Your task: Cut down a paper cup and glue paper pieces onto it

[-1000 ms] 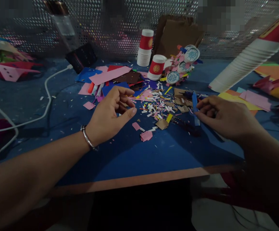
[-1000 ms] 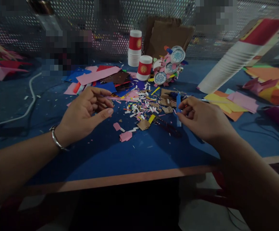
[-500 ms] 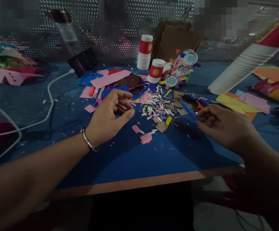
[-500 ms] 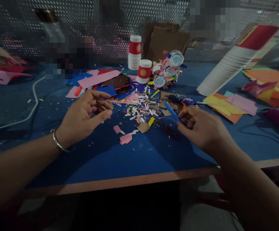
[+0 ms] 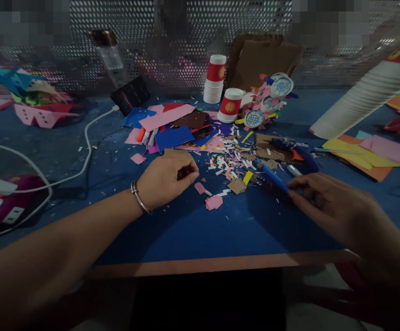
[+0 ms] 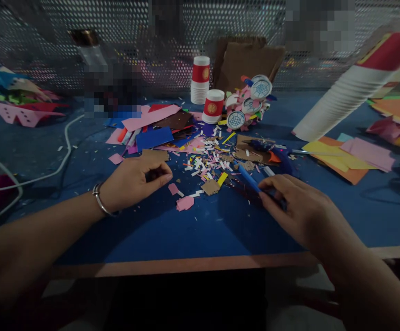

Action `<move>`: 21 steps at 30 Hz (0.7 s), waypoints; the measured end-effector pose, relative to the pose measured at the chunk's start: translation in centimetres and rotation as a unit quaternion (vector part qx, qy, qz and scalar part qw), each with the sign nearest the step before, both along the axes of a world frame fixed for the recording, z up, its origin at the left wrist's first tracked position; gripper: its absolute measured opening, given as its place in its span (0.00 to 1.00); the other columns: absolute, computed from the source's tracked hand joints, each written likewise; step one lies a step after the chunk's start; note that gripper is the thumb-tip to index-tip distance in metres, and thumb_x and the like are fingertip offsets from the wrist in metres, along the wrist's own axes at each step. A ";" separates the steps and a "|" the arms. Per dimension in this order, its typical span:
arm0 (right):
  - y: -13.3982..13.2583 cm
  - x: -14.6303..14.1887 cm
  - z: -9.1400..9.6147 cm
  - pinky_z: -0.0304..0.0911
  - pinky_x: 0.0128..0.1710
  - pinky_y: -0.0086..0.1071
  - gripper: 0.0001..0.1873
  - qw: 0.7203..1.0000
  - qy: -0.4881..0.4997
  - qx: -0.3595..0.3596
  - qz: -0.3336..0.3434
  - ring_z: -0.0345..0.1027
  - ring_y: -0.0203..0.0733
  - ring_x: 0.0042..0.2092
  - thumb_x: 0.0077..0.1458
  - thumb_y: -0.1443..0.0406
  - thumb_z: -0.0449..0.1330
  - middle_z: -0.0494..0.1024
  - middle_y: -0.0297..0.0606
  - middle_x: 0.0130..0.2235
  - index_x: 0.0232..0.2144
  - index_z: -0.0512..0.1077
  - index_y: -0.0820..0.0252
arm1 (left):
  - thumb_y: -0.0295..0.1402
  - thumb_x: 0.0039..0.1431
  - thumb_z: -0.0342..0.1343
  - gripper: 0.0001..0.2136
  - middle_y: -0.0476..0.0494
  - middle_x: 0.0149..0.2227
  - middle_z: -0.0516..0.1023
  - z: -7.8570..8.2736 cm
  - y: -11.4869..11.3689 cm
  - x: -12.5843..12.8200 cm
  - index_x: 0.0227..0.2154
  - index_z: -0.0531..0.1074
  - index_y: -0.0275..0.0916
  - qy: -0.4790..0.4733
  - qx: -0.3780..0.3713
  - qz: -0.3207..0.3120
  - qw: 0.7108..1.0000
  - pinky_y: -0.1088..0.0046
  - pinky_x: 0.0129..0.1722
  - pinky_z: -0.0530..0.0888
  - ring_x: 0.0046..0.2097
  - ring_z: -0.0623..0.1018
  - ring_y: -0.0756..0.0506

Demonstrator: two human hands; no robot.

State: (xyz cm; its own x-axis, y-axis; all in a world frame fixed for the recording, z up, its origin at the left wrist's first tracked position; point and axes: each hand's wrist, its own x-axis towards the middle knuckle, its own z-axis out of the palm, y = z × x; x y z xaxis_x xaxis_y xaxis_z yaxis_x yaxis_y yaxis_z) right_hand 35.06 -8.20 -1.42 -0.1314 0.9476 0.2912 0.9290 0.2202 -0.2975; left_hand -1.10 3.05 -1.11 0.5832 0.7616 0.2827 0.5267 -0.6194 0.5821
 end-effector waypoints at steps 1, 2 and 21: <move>-0.2 0.0 -0.2 0.72 0.32 0.48 0.06 1.000 -0.001 0.008 -0.003 0.78 0.53 0.31 0.67 0.55 0.60 0.81 0.36 0.34 0.44 0.74 0.43 | 0.34 0.64 0.60 0.05 0.47 0.32 0.83 -0.1 0.2 0.0 0.33 0.79 0.41 -0.002 0.008 0.007 1.000 0.68 0.36 0.73 0.34 0.79 0.46; -0.4 -0.1 -0.4 0.72 0.32 0.48 0.06 1.000 -0.002 0.015 -0.010 0.78 0.53 0.32 0.67 0.55 0.60 0.81 0.36 0.35 0.45 0.74 0.43 | 0.34 0.64 0.61 0.05 0.47 0.32 0.83 -0.1 0.3 -0.1 0.33 0.78 0.41 -0.003 0.012 0.013 1.000 0.68 0.36 0.73 0.34 0.79 0.46; -1.2 -0.9 -2.7 0.69 0.39 0.36 0.05 0.982 -0.005 0.188 -0.017 0.78 0.44 0.36 0.70 0.63 0.62 0.81 0.36 0.37 0.40 0.77 0.54 | 0.47 0.63 0.63 0.20 0.36 0.53 0.84 0.7 5.5 -4.0 0.52 0.78 0.41 0.178 0.059 0.134 0.973 0.49 0.62 0.71 0.56 0.79 0.33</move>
